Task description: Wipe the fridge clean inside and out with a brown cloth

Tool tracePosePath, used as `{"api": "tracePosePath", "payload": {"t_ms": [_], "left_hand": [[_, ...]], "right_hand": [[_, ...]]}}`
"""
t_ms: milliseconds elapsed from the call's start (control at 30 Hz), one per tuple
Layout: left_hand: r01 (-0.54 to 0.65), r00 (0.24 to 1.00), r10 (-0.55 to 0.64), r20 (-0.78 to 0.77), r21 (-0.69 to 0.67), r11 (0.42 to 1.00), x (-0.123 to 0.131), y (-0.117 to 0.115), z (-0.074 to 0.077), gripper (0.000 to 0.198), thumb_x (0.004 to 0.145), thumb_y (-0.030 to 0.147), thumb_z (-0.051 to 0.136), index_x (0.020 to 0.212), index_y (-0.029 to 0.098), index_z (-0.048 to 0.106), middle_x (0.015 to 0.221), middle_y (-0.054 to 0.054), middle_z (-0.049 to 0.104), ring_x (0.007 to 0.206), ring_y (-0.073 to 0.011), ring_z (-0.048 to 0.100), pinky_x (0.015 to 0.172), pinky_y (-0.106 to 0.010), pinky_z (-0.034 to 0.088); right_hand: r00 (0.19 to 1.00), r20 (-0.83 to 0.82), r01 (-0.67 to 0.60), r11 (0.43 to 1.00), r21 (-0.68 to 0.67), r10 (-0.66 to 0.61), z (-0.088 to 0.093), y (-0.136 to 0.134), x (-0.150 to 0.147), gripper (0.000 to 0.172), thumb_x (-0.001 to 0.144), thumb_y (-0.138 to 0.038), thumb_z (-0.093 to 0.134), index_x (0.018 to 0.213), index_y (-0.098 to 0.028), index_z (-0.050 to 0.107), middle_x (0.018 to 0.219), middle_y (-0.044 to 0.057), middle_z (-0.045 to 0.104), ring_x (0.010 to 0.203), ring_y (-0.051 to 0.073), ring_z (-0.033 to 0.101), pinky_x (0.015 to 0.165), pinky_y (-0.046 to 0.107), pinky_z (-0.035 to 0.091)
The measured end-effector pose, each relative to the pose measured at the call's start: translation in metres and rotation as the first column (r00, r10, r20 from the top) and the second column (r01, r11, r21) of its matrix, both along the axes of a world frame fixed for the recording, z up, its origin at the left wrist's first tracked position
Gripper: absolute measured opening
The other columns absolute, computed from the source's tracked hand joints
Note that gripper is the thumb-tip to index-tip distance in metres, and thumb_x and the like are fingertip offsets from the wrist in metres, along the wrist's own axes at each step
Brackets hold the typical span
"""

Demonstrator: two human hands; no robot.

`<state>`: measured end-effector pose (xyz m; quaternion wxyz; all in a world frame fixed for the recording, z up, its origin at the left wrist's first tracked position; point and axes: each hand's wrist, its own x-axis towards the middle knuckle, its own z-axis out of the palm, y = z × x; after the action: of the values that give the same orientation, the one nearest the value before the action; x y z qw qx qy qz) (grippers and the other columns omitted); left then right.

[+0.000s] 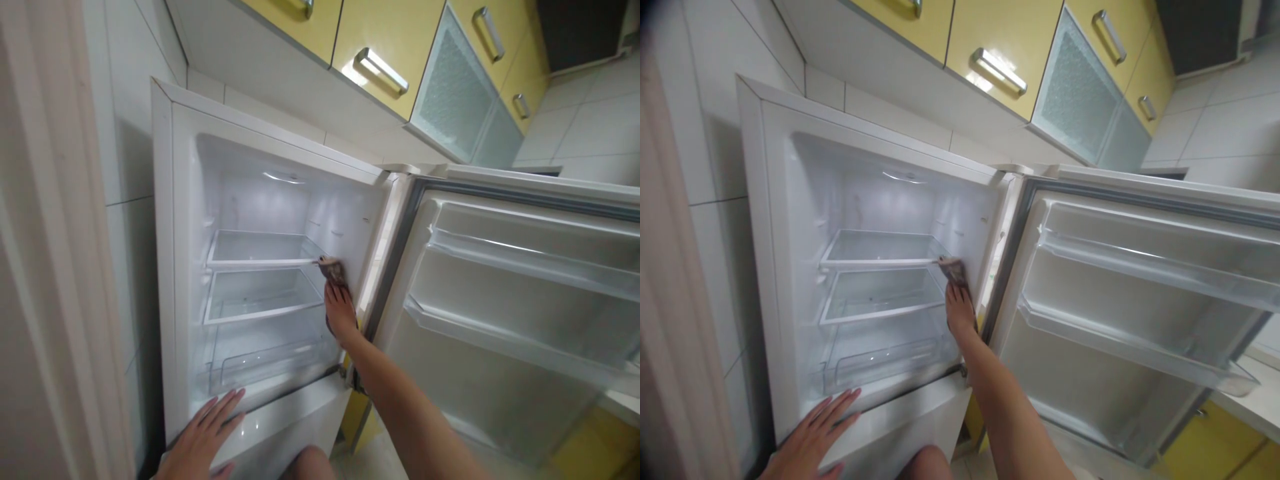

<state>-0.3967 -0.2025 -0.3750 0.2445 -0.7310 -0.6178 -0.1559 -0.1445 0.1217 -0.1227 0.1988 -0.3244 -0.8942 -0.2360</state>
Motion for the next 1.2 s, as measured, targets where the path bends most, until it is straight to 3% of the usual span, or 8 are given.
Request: {"api": "tracePosePath", "payload": {"t_ms": [67,167,333,500,667,867,967,1200], "left_hand": [[-0.008,1.000,0.009,0.020,-0.024,1.000,0.001,0.000,-0.001,0.090,0.078,0.046,0.082,0.161,0.045,0.047,0.180,0.003,0.032,0.157,-0.0289,0.045,0.132,-0.040,0.028],[-0.011,0.999,0.012,0.042,-0.033,0.999,0.002,-0.001,-0.001,0.086,0.079,0.045,0.081,0.159,0.043,0.050,0.180,0.002,0.031,0.158,-0.0289,0.043,0.132,-0.041,0.027],[0.008,0.999,-0.008,0.044,-0.005,1.000,0.005,-0.003,0.005,0.078,0.083,0.045,0.077,0.158,0.040,0.053,0.180,0.001,0.033,0.158,-0.0273,0.042,0.135,-0.040,0.020],[0.014,1.000,-0.014,0.007,0.020,1.000,0.005,-0.002,0.008,0.078,0.083,0.044,0.075,0.158,0.041,0.052,0.179,0.001,0.035,0.157,-0.0271,0.044,0.134,-0.040,0.018],[0.000,0.999,0.001,-0.034,0.029,1.000,0.004,-0.002,0.007,0.079,0.085,0.042,0.072,0.161,0.043,0.049,0.179,0.003,0.034,0.157,-0.0256,0.043,0.135,-0.039,0.014],[0.005,1.000,-0.005,-0.024,0.015,1.000,0.003,-0.002,0.004,0.079,0.085,0.043,0.073,0.160,0.043,0.049,0.179,0.003,0.036,0.156,-0.0267,0.045,0.136,-0.039,0.017],[0.005,1.000,-0.004,-0.013,0.026,1.000,0.000,0.000,0.000,0.079,0.085,0.046,0.074,0.160,0.045,0.049,0.177,0.004,0.038,0.155,-0.0269,0.047,0.133,-0.038,0.023],[0.012,1.000,-0.013,-0.018,-0.021,1.000,-0.007,0.000,-0.006,0.089,0.081,0.046,0.079,0.163,0.048,0.044,0.175,0.004,0.043,0.148,-0.0274,0.056,0.124,-0.037,0.040]], "right_hand": [[0.997,0.061,-0.042,0.998,-0.040,0.044,-0.041,-0.012,0.010,0.056,0.091,0.001,0.053,0.138,-0.019,0.075,0.149,0.014,0.066,0.141,0.026,0.061,0.121,0.043,0.049],[0.991,0.101,-0.081,0.995,-0.057,0.087,-0.050,-0.014,0.016,0.049,0.091,0.002,0.054,0.128,-0.017,0.079,0.139,0.013,0.072,0.135,0.025,0.065,0.117,0.041,0.053],[0.997,0.018,-0.082,0.997,0.016,0.082,0.039,0.014,0.003,0.043,0.102,-0.006,0.046,0.136,-0.011,0.072,0.146,0.018,0.066,0.153,0.028,0.044,0.129,0.048,0.036],[0.904,-0.427,0.066,0.976,0.208,0.030,0.118,0.023,0.006,0.049,0.104,-0.012,0.045,0.149,-0.015,0.064,0.151,0.015,0.060,0.159,0.030,0.028,0.133,0.049,0.026],[0.752,-0.647,0.210,0.976,0.058,-0.123,0.060,0.004,0.009,0.072,0.101,-0.015,0.041,0.172,-0.006,0.030,0.172,0.022,0.033,0.161,0.035,0.027,0.132,0.051,0.030],[0.641,-0.707,0.184,0.954,-0.236,-0.298,-0.016,-0.013,0.003,0.076,0.098,-0.020,0.040,0.169,0.000,0.026,0.169,0.029,0.032,0.157,0.036,0.037,0.128,0.049,0.038],[0.628,-0.747,0.155,0.976,-0.156,-0.219,0.028,-0.002,0.002,0.078,0.096,-0.020,0.041,0.170,-0.001,0.025,0.169,0.027,0.033,0.160,0.034,0.031,0.129,0.047,0.036],[0.475,-0.879,0.177,0.974,0.140,0.040,0.222,0.041,-0.022,0.087,0.089,-0.015,0.044,0.172,-0.004,0.021,0.170,0.023,0.030,0.158,0.035,0.030,0.130,0.051,0.032]]}}
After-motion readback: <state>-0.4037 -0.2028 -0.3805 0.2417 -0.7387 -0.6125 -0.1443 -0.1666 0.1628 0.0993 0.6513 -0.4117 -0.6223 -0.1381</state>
